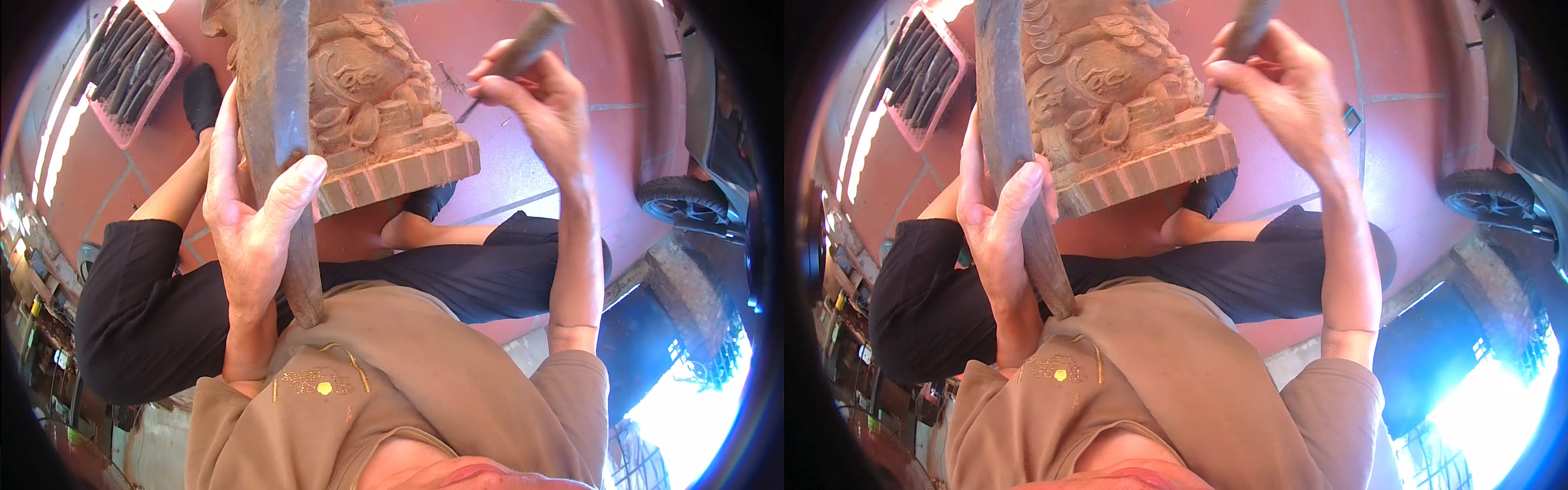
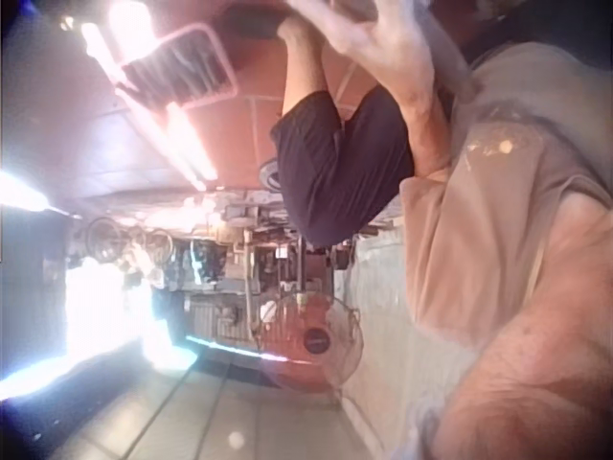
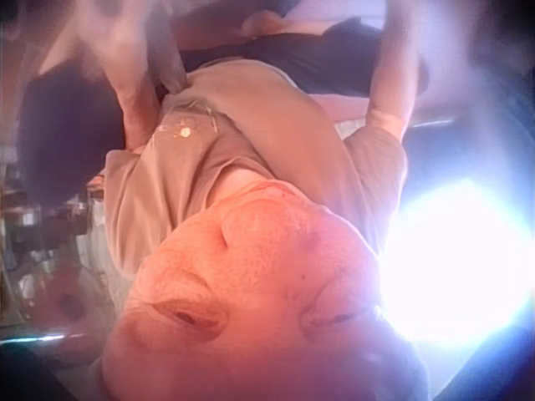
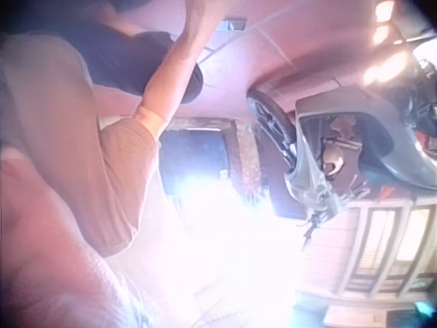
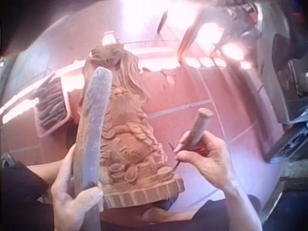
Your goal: The person sits cross-legged on the floor and carves a wooden object using a chisel and mallet. They repeatedly strike the chisel to shape the wood, focusing on detailed relief work.
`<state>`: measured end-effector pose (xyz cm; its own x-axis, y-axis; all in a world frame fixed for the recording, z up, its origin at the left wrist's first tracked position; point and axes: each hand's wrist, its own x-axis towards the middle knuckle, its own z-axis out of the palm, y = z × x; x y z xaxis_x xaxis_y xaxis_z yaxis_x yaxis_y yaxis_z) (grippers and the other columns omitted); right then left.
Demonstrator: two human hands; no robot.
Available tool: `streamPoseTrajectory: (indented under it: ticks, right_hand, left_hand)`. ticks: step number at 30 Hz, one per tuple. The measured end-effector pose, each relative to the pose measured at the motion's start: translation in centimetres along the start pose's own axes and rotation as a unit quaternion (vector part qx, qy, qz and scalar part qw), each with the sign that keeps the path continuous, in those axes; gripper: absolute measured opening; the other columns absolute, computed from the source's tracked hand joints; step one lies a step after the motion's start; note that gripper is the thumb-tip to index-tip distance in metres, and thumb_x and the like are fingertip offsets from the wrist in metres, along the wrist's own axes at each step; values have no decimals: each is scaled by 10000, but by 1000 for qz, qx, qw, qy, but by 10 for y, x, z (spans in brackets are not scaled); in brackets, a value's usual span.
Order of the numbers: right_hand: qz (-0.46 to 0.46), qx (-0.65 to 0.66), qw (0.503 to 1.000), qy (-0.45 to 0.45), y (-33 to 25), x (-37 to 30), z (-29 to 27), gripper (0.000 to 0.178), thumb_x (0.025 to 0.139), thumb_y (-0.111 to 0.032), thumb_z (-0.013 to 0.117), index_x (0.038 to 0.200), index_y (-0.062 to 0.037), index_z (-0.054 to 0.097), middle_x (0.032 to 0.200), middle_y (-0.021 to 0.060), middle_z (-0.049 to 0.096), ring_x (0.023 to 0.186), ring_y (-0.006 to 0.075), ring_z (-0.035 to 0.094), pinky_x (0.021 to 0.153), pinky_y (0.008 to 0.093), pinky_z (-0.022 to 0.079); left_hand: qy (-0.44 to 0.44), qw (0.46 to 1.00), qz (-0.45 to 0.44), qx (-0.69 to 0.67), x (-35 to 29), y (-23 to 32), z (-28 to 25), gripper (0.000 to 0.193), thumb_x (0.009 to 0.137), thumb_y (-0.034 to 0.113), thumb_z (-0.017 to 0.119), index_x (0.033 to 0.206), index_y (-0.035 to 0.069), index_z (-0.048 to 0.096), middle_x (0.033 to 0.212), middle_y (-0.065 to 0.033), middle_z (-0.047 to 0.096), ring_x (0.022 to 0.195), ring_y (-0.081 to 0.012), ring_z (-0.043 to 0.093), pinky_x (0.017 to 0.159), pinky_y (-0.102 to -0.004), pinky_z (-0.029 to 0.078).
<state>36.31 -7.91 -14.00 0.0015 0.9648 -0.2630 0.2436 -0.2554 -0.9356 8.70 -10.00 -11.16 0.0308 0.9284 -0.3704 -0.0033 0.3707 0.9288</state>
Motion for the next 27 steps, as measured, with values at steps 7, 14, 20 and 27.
streamPoseTrajectory:
  ticks: [7, 14, 20, 27]
  right_hand:
    - [29, 46, 997, 48, -3, 4, -33, 269, 918, -124, 740, 1142, -13, 639, 972, 128, 733, 872, 225, 731, 807, 348, 608]
    - [106, 81, 991, 4, 0, 3, -11, 288, 914, -126, 742, 1149, -15, 619, 969, 106, 717, 869, 208, 724, 813, 351, 609]
    - [108, 69, 992, -23, 4, 3, -6, 285, 912, -128, 745, 1144, -18, 623, 961, 82, 708, 881, 181, 712, 819, 337, 602]
    - [95, 56, 993, -44, 8, 3, 5, 269, 894, -122, 761, 1111, -20, 639, 945, 57, 699, 870, 142, 686, 814, 304, 577]
  left_hand:
    - [12, 997, -62, -37, 21, -11, -1, 776, 894, 63, 698, 1556, 22, 295, 926, -42, 624, 693, -89, 561, 607, -223, 470]
    - [19, 994, -102, -26, 25, -20, 2, 786, 891, 83, 702, 1560, 18, 296, 913, -48, 628, 682, -94, 566, 594, -229, 473]
    - [21, 994, -102, -14, 25, -23, 3, 791, 890, 89, 705, 1561, 13, 293, 921, -49, 637, 679, -94, 569, 593, -231, 476]
    - [7, 995, -95, -10, 20, -23, 1, 780, 889, 88, 713, 1556, 15, 314, 955, -47, 646, 693, -87, 566, 603, -225, 476]
